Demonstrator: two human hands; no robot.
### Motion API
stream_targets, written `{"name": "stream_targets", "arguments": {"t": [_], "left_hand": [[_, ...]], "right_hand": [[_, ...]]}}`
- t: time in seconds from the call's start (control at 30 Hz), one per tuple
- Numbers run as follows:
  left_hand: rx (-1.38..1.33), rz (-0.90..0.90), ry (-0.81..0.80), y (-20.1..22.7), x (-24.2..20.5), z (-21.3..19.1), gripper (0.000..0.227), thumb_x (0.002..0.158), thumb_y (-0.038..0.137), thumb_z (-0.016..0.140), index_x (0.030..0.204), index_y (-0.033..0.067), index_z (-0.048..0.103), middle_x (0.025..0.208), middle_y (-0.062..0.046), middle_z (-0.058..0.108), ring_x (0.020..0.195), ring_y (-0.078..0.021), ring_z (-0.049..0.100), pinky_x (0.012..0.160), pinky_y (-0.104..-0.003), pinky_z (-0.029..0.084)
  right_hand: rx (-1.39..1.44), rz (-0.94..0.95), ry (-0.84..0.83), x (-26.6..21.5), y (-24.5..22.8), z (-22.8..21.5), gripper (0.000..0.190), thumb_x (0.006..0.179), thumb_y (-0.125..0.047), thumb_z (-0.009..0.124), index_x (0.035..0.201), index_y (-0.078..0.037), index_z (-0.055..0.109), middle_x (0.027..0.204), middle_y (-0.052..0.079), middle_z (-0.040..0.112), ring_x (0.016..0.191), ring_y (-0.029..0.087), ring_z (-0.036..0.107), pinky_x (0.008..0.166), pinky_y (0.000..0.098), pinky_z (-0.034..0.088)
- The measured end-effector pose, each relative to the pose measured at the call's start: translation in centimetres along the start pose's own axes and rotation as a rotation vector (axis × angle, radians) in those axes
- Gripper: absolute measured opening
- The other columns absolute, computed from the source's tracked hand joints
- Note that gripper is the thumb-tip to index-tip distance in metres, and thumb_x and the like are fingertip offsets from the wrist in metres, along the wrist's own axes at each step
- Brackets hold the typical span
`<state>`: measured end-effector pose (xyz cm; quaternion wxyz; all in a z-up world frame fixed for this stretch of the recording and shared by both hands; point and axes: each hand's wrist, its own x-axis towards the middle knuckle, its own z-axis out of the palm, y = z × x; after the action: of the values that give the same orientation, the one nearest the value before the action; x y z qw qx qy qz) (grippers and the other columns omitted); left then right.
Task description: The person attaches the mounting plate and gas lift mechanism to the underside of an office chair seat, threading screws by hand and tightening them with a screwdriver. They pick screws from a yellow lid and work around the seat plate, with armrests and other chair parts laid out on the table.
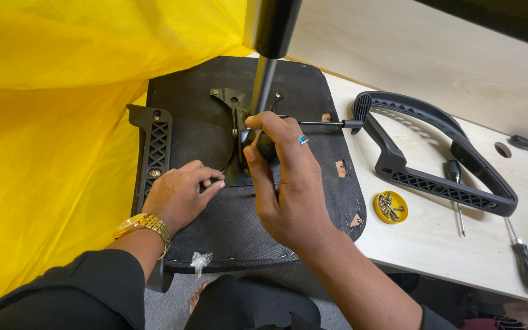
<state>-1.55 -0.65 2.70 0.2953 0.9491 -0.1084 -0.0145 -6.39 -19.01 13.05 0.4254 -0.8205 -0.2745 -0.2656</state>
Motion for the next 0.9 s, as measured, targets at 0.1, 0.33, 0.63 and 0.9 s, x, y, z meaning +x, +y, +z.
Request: {"name": "stream_targets", "arguments": {"t": [0.1,0.33,0.63,0.9], "left_hand": [[0.037,0.068,0.026,-0.1,-0.1,0.0,0.024,0.092,0.035,0.065,0.112,0.0295,0.078,0.089,-0.003,0.069,0.083,-0.0264,0.069,0.081,-0.041,0.053],[0.028,0.120,0.079,-0.6,-0.1,0.5,0.021,0.092,0.036,0.066,0.104,0.0250,0.079,0.091,-0.001,0.069,0.084,-0.0260,0.069,0.081,-0.041,0.054],[-0.035,0.080,0.092,-0.6,-0.2,0.4,0.021,0.090,0.036,0.068,0.102,0.0229,0.079,0.086,-0.004,0.069,0.080,-0.0278,0.069,0.074,-0.041,0.054],[-0.018,0.121,0.099,-0.7,-0.2,0.7,0.021,0.090,0.032,0.067,0.105,0.0233,0.078,0.084,-0.004,0.068,0.078,-0.0264,0.069,0.073,-0.040,0.054]], "right_hand": [[0.024,0.018,0.004,-0.2,-0.1,0.0,0.032,0.108,0.003,0.061,0.136,-0.007,0.049,0.100,0.007,0.054,0.082,0.014,0.055,0.074,0.0298,0.050],[0.002,-0.027,0.031,-0.4,-0.1,0.2,0.032,0.109,0.005,0.062,0.136,-0.007,0.049,0.097,0.007,0.053,0.082,0.013,0.055,0.075,0.0281,0.049],[0.014,-0.038,-0.012,-0.8,-0.8,0.6,0.037,0.105,0.007,0.065,0.134,-0.007,0.048,0.102,0.009,0.052,0.080,0.016,0.054,0.072,0.0287,0.048],[0.045,-0.033,0.016,-1.7,0.1,-0.3,0.034,0.108,0.005,0.063,0.136,-0.006,0.047,0.100,0.009,0.053,0.084,0.016,0.056,0.074,0.0277,0.050]]}}
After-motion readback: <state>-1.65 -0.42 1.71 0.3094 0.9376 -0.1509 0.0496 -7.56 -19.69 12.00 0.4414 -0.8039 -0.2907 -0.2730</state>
